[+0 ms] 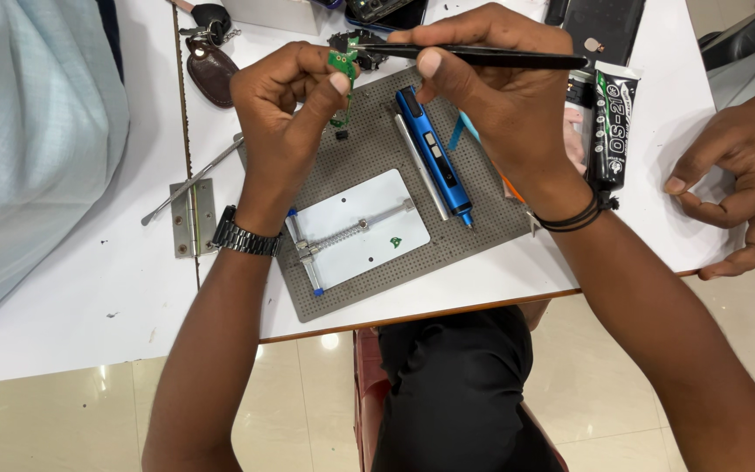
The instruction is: The person sits at a repair bench and uses tweezers to manipulate small phone components, working on a green flex cable and other small parts. They hold the parts steady with one hand while positioning and adjusting them with the tweezers, with disassembled phones and tools spread on the work mat.
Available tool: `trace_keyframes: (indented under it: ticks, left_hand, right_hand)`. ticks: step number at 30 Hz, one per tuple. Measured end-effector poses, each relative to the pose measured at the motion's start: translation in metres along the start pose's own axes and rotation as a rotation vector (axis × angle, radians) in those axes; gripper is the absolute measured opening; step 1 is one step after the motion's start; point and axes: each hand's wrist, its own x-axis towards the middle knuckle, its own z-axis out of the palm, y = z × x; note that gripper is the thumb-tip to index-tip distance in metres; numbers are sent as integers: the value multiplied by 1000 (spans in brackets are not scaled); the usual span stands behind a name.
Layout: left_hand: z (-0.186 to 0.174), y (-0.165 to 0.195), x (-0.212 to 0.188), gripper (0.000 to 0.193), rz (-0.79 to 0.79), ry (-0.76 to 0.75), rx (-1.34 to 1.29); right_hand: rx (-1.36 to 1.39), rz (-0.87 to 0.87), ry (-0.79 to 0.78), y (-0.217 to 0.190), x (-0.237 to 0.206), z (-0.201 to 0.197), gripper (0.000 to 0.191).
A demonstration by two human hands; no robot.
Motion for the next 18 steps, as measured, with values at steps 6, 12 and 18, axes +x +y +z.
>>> trace_keyframes:
  ticks: [6, 12, 18]
  left_hand:
    - [-1, 0, -1, 17, 0, -46, -17]
    - [-1, 1, -1, 17, -10, -69, -86]
    - [-4, 1, 0, 17, -13, -72, -90]
  right_hand:
    - [-2, -15, 23, 3, -4, 0, 11]
    - [6, -29, -57, 0, -2, -5, 13]
    - [-157, -181, -155, -10, 9, -7, 12]
